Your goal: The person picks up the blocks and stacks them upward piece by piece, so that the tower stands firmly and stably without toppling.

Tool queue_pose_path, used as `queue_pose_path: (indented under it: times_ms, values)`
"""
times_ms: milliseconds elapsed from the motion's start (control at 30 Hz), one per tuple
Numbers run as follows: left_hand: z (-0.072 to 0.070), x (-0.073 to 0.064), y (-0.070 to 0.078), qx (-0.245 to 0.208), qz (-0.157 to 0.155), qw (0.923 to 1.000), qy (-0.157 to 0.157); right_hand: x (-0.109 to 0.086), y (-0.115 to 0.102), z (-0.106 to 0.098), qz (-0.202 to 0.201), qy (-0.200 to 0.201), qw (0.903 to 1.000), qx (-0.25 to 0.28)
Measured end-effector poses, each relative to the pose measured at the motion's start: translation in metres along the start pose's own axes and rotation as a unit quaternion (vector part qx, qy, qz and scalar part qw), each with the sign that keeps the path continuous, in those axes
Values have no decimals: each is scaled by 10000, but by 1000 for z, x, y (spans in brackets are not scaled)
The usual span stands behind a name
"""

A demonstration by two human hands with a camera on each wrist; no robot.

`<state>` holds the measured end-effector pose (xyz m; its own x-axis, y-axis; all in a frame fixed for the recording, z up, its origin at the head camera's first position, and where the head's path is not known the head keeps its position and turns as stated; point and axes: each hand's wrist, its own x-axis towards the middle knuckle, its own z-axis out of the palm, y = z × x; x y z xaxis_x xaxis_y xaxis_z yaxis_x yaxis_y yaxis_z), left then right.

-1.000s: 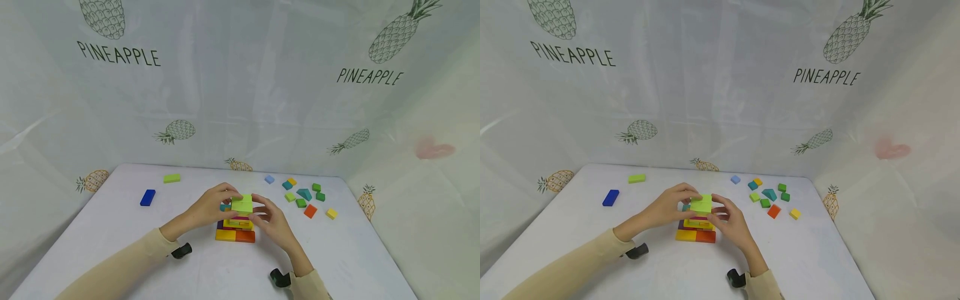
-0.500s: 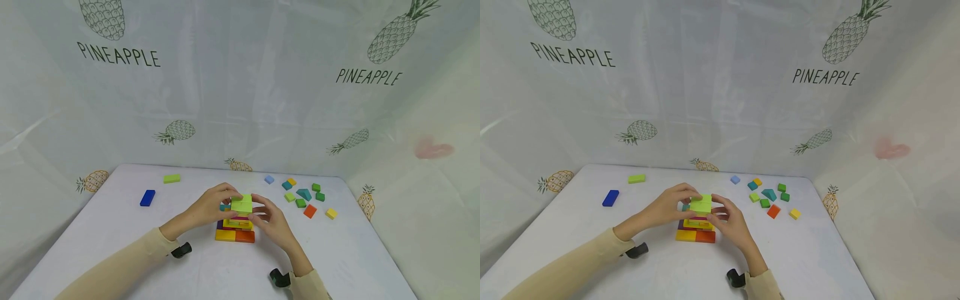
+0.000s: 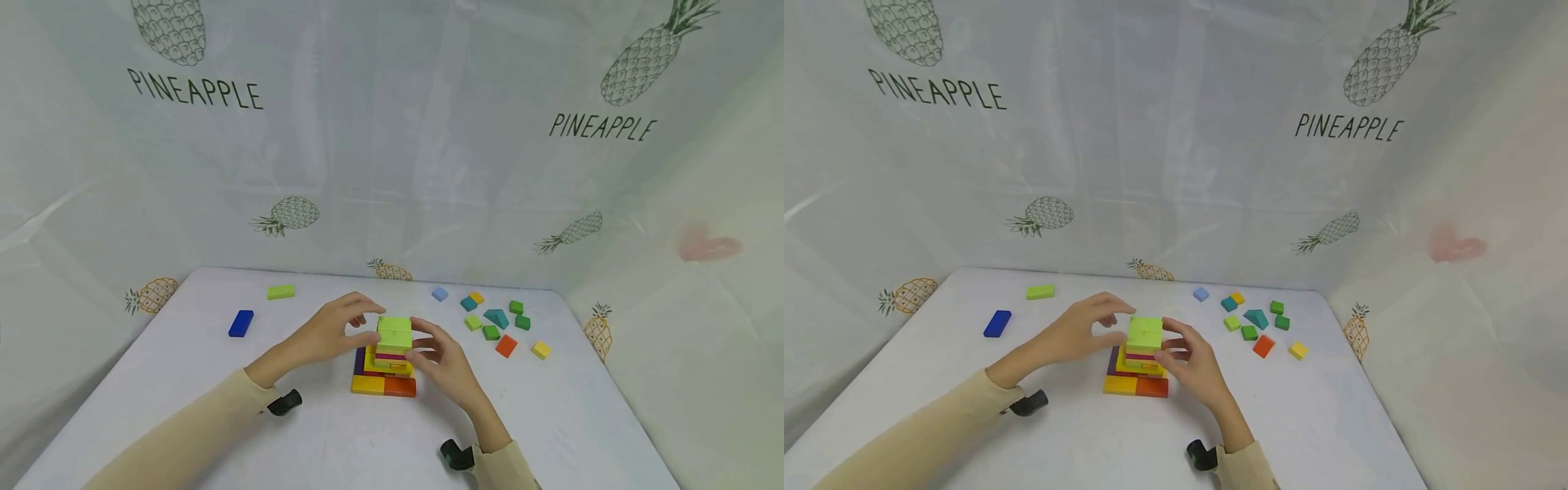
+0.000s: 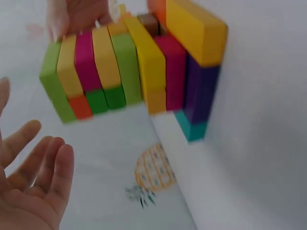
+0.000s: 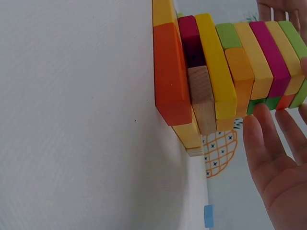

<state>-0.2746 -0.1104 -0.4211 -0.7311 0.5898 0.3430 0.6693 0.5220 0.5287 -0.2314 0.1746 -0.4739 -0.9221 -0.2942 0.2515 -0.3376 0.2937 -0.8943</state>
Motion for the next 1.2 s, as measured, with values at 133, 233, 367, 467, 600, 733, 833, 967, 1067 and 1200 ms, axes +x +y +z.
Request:
queue_pose_path:
  times_ms: [133,233,367,467,600,733,833,967,1067,1200]
  values:
    - [-21,-2,-26,113,-236,9991,347,1,1,1,13,25,10000,-33]
    - [-37,-3,-55,243,-484,9969,569,1,2,1,40,61,10000,-65]
    - [-53,-6,-99,419,-818,9939,610,1,2,0,33,61,9999,-91]
    - [-63,-11,-131,454,-1009,9923,564,0,1,0,32,57,9999,-83]
    - [-73,-22,-168,440,-1315,9889,533,0,0,0,38,25,10000,-19]
    - [-79,-32,-195,514,-1716,9831,365,0,0,0,66,0,10000,4]
    - [-81,-35,-205,556,-1979,9784,226,0,0,0,87,10,10000,-48]
    - [-80,-37,-210,506,-2145,9752,186,1,0,-1,75,47,9999,-70]
    - [-78,-39,-212,555,-2171,9745,156,0,0,-1,65,62,10000,-25]
    - [-76,-42,-213,781,-2151,9734,117,0,1,-1,44,22,10000,0]
